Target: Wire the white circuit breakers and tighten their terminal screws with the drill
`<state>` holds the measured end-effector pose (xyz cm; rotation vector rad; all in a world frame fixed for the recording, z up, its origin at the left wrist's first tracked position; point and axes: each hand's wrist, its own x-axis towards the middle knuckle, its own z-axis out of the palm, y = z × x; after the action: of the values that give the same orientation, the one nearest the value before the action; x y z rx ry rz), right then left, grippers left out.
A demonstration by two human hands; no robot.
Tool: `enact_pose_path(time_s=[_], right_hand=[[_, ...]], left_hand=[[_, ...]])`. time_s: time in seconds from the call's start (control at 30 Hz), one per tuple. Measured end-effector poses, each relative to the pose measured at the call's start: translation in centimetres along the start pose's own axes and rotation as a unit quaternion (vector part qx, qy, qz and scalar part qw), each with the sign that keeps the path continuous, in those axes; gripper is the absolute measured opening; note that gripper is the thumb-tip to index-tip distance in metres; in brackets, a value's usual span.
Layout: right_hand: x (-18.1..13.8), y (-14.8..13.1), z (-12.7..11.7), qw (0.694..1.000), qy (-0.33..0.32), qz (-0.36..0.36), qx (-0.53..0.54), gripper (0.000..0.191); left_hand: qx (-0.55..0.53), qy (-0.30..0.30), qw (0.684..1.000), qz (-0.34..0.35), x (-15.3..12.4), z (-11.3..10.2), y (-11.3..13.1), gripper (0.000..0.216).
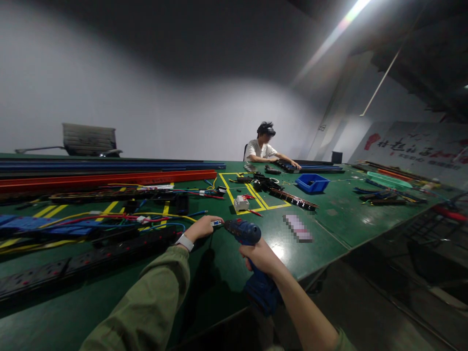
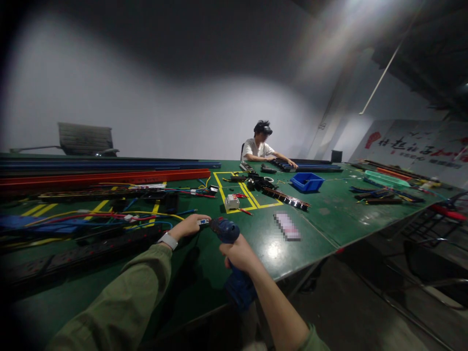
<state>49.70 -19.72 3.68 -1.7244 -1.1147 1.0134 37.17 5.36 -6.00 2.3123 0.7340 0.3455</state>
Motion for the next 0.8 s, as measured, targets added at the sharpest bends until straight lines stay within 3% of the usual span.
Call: enact_pose_path(time_s=[0.8], right_hand=[[-0.06,-0.06,0.00,1.000,-0.003,-0.005,0.000,0.010]], left_hand=[[-0.017,-0.002,1.000,0.003,0.00,0.02,0.19,0.066]])
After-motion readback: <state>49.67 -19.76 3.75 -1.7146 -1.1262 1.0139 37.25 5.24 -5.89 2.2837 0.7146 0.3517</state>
